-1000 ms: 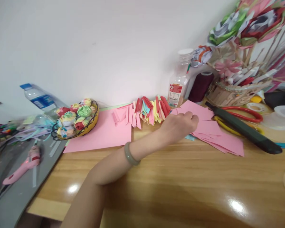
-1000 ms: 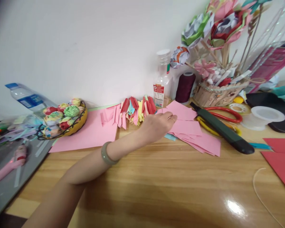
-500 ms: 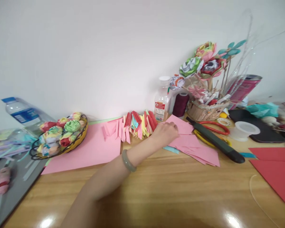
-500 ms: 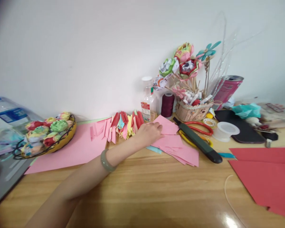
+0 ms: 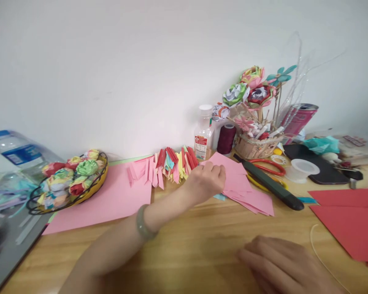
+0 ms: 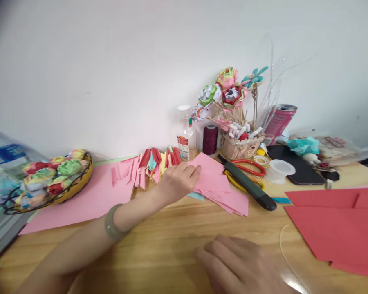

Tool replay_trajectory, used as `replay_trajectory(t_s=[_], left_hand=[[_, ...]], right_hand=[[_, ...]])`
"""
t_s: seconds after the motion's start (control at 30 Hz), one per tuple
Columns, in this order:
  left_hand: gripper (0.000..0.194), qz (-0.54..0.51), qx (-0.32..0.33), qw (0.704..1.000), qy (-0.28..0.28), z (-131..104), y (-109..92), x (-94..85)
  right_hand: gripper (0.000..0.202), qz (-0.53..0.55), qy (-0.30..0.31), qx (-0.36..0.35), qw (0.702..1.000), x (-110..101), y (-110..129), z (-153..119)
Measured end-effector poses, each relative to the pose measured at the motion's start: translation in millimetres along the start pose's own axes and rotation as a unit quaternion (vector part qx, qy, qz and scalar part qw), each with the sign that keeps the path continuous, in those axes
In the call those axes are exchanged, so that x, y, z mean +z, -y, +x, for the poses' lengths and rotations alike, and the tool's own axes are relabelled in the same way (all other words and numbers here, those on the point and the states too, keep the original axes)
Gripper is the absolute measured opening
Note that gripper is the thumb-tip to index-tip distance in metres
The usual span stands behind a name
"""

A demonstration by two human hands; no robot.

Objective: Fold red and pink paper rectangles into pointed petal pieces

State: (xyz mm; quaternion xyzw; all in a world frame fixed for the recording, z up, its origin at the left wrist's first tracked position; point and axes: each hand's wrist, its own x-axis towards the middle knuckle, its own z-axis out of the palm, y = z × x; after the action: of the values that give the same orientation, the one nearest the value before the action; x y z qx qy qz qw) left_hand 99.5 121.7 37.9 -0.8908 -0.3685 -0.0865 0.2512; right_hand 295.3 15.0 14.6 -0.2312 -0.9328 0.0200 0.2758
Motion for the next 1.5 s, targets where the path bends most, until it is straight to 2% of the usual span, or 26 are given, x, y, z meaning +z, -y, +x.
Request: replay_trajectory(t_s=[0.03,0.07,0.1,0.17,0.3,0.43,0.57,0.67,0.77,0.87,0.97,1.03,1.13,1.3,1.5], left_hand=[[0.026,0.028,0.019,0.997,-0.065,-13,-2,-7.6],[0.024,0.058,0.039,0.989,-0.129,-26,-5,-14.8],[0.022,0.080,0.054,0.982,-0.162,-41,-9,-21.2],[0.018,0.091,0.074,0.976,-0.185,-68,-17,-30.9],[0.020,0.046,0.068,0.985,-0.150,-108,-32,-36.4],[0.019,-0.023,0.019,0.996,-0.086,-126,-35,-28.3],[0.010,-0.099,0.007,0.995,-0.005,-135,-30,-18.4],[0.009,-0.167,-0.030,0.985,-0.004,-138,-27,-15.7],[0.014,-0.251,-0.091,0.964,-0.011,-139,-25,-17.4],[0.019,-0.332,-0.147,0.932,-0.018,-140,-21,-18.5],[0.019,-0.382,-0.194,0.903,-0.023,-141,-16,-15.4],[0.016,-0.395,-0.225,0.890,-0.025,-140,-14,-12.1],[0.014,-0.402,-0.264,0.877,-0.011,-139,-12,-8.9],[0.017,-0.384,-0.291,0.876,0.015,-136,-11,-9.5],[0.009,-0.370,-0.310,0.874,0.062,-135,-11,-8.8]], right_hand=[[0.029,-0.021,-0.013,0.009,1.000,-4,-2,9],[0.027,-0.061,-0.054,0.024,0.996,-6,-3,15],[0.027,-0.102,-0.078,0.036,0.991,-6,-4,20],[0.031,-0.174,-0.084,0.039,0.980,0,-5,26],[0.039,-0.189,0.015,-0.030,0.981,22,-8,36],[0.028,-0.143,0.039,-0.049,0.988,41,-13,43],[0.032,-0.133,0.074,-0.037,0.988,46,-19,44],[0.033,-0.123,0.088,-0.045,0.987,47,-23,41],[0.029,-0.092,0.073,-0.037,0.992,47,-23,43],[0.023,-0.025,0.074,0.014,0.997,46,-21,49],[0.025,0.019,0.080,0.091,0.992,47,-20,56],[0.028,0.031,0.079,0.126,0.988,49,-22,58],[0.028,0.043,0.108,0.161,0.980,51,-26,60],[0.027,0.041,0.160,0.218,0.962,54,-29,64],[0.036,-0.022,0.092,0.167,0.981,60,-27,63]])
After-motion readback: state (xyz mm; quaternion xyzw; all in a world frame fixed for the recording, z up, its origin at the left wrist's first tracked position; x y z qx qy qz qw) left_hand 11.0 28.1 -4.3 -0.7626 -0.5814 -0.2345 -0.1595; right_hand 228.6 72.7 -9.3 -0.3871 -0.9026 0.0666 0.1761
